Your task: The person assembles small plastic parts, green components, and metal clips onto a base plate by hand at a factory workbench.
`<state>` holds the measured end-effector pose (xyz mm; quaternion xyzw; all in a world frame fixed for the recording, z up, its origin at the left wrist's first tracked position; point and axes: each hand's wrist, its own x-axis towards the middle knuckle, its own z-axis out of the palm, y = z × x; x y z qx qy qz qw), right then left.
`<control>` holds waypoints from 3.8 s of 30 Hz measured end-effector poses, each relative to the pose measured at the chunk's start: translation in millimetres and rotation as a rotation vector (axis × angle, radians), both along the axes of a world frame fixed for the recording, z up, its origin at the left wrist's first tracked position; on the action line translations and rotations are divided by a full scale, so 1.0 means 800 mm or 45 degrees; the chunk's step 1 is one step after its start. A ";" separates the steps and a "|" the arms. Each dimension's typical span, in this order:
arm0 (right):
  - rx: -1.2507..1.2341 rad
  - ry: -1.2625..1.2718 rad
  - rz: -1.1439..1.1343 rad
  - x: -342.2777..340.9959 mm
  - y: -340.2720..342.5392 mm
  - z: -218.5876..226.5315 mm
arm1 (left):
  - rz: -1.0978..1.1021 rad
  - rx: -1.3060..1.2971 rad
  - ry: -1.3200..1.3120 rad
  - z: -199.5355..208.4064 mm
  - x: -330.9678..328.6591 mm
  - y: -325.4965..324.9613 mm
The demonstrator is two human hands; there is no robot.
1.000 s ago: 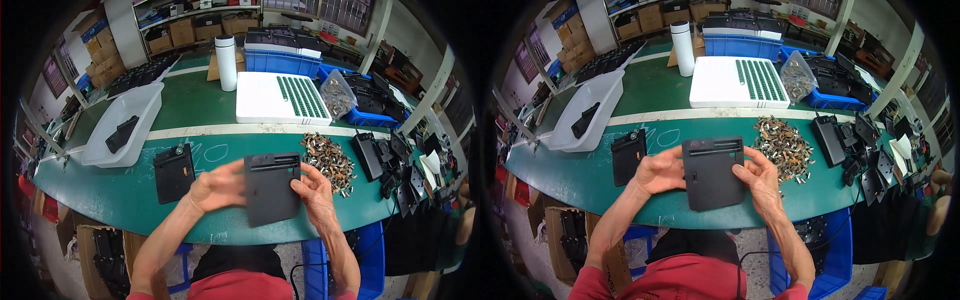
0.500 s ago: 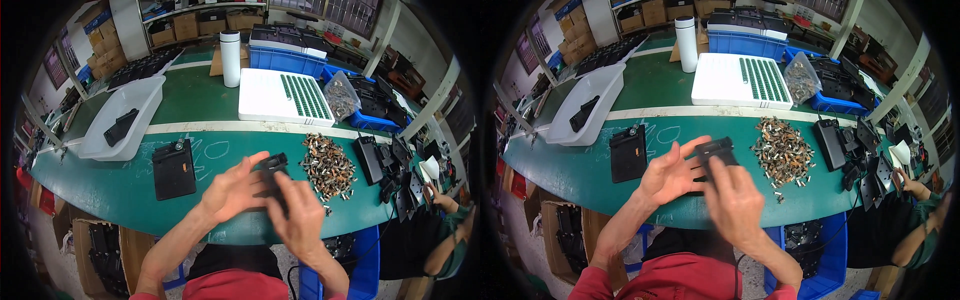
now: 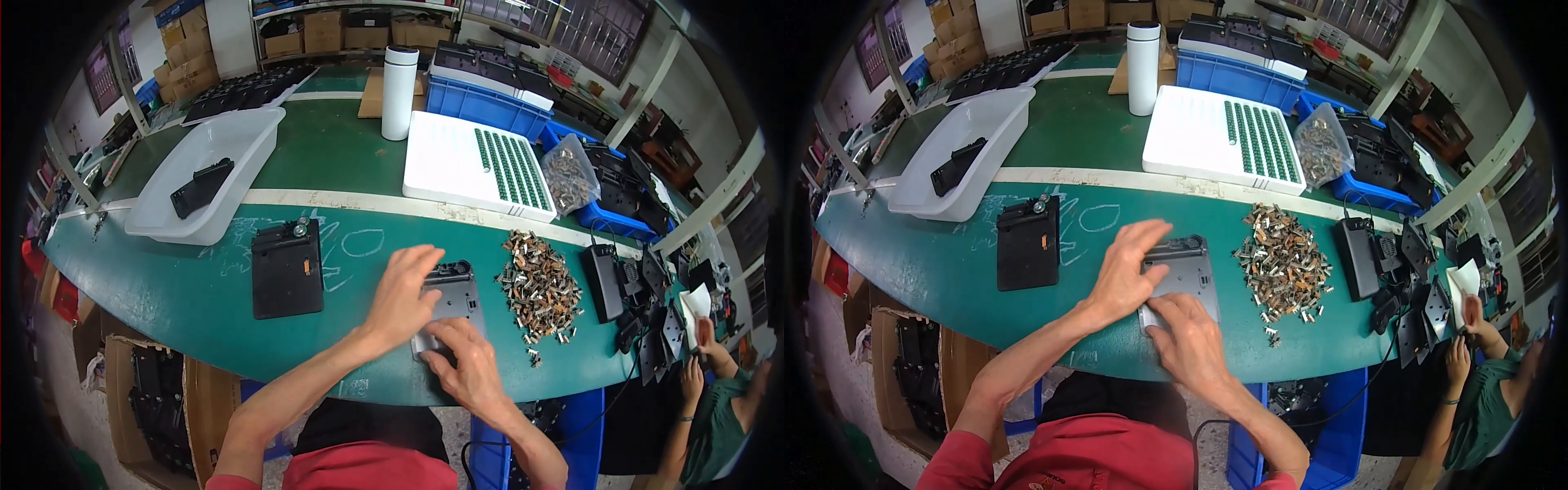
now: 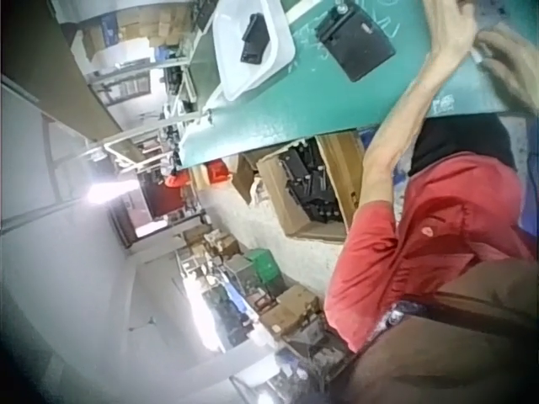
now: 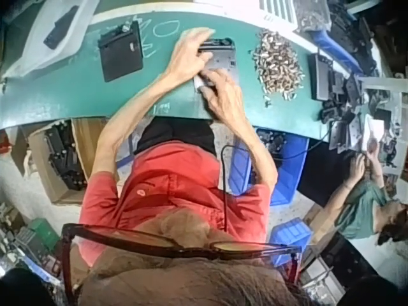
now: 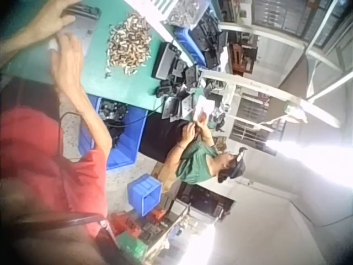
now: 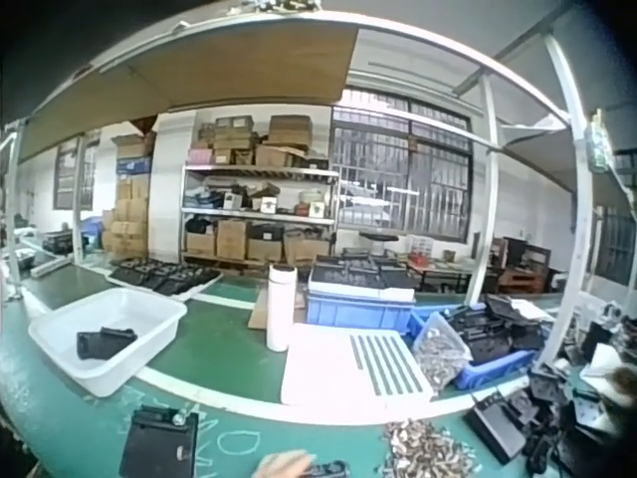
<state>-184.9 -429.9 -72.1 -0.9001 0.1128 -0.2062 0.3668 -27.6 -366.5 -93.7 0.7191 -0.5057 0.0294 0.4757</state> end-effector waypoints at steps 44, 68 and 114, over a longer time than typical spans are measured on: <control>0.375 -0.149 -0.225 0.213 -0.303 0.043 | -0.089 -0.002 0.070 -0.019 0.005 -0.009; 0.556 0.022 -0.167 0.045 -0.114 -0.009 | -0.120 -0.010 0.018 -0.030 0.004 -0.006; 0.006 -0.060 -0.061 0.043 -0.107 -0.015 | -0.120 0.023 0.001 -0.027 0.003 -0.006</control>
